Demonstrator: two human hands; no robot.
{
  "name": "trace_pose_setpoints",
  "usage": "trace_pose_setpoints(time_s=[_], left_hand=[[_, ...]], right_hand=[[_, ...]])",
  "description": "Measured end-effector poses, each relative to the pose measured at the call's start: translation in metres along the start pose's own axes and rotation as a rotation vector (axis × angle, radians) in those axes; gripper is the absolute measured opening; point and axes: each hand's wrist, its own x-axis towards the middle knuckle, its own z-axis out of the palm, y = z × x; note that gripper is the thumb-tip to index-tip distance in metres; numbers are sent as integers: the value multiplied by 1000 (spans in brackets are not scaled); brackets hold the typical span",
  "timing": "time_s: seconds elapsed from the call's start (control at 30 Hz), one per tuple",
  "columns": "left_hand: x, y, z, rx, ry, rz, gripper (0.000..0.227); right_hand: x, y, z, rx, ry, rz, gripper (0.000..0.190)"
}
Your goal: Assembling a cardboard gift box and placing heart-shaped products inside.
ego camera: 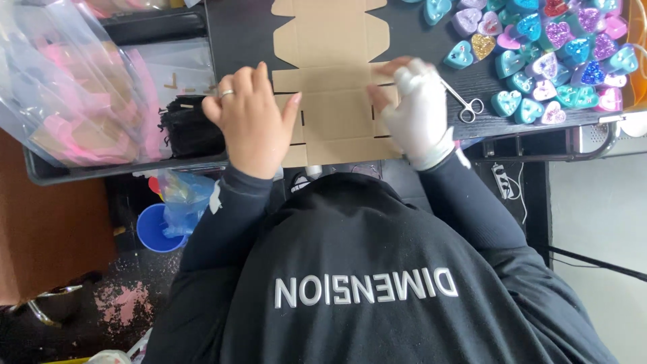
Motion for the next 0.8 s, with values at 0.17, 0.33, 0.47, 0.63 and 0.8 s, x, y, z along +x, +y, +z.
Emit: trace_pose_setpoints(time_s=[0.17, 0.33, 0.47, 0.63, 0.8], left_hand=[[17, 13, 27, -80, -177, -72, 72], [21, 9, 43, -177, -304, -198, 87], [4, 1, 57, -243, -261, -210, 91], [-10, 0, 68, -341, -111, -208, 95], [-14, 5, 68, -536, -67, -219, 103]], right_hand=[[5, 24, 9, -217, 91, -52, 53], [13, 23, 16, -282, 45, 45, 72], [10, 26, 22, -203, 75, 117, 85], [8, 31, 25, -133, 137, 54, 88], [14, 23, 23, 144, 132, 41, 69]])
